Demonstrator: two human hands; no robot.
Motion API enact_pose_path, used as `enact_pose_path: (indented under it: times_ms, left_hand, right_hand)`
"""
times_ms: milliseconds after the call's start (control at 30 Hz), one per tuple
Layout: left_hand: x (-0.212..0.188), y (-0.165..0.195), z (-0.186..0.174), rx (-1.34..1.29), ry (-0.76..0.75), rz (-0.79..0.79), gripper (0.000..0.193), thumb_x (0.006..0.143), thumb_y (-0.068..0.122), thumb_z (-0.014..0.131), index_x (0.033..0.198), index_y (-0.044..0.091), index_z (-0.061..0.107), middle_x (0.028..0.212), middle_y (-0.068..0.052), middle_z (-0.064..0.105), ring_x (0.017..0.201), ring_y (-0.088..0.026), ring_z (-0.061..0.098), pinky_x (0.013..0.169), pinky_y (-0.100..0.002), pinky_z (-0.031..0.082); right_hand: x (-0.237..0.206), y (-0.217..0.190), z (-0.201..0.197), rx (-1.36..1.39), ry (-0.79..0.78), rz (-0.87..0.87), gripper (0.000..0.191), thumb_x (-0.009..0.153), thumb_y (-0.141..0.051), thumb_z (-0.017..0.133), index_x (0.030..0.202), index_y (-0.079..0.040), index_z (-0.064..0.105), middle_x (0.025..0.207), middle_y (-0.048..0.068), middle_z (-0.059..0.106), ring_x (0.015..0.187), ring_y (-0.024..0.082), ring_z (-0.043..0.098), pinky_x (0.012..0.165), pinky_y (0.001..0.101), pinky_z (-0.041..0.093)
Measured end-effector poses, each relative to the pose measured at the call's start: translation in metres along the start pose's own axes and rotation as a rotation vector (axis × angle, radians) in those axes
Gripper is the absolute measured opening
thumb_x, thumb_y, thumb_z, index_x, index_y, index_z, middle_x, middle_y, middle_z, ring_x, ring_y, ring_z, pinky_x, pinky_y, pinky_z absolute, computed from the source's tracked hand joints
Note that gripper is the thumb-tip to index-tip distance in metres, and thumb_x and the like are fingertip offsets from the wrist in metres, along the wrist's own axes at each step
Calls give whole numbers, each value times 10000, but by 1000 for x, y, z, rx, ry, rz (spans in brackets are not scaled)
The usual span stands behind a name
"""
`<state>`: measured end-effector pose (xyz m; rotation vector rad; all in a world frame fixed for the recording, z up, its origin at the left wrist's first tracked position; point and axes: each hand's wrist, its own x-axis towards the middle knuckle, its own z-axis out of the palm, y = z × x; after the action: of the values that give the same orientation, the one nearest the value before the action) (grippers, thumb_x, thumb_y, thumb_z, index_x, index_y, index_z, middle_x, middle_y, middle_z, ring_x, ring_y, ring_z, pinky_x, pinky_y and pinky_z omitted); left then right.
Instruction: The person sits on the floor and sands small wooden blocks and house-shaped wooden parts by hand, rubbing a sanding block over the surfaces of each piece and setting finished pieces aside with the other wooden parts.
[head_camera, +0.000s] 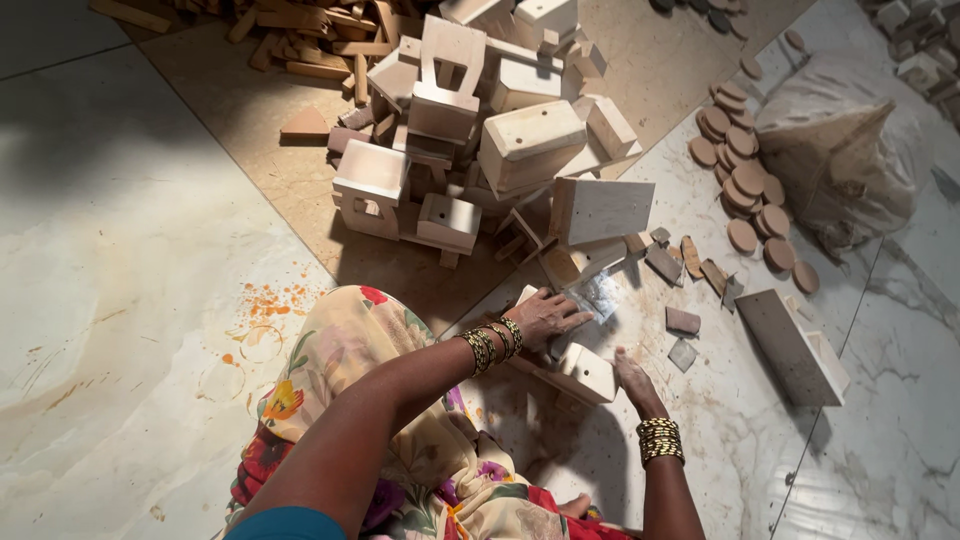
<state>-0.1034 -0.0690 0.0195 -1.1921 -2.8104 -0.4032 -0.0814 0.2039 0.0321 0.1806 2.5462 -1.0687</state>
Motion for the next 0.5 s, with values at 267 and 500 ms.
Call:
enact_pose_path:
  times_ms: [267,500]
  left_hand:
    - [1,8,-17,-67,9,-22,1281,565,572,930,1590,186,266,1341,-68,529,1293,-249,501,1042,-463,408]
    - [-5,15,-29,-64,-83,-35,1285,589,574,924,1591,177,226,1328,-86,515,1293,-255,483,1057,-442,390]
  right_hand:
    - [10,-18,14,-365,-31,-91,724,971,-635,503,851,27,773,842,222,774,824,273,695,784,388,512]
    - [-29,-5,-2,97,28,-105,396,901,-338,739,1083,13,761,985,68,774,915,134,684,847,299,530]
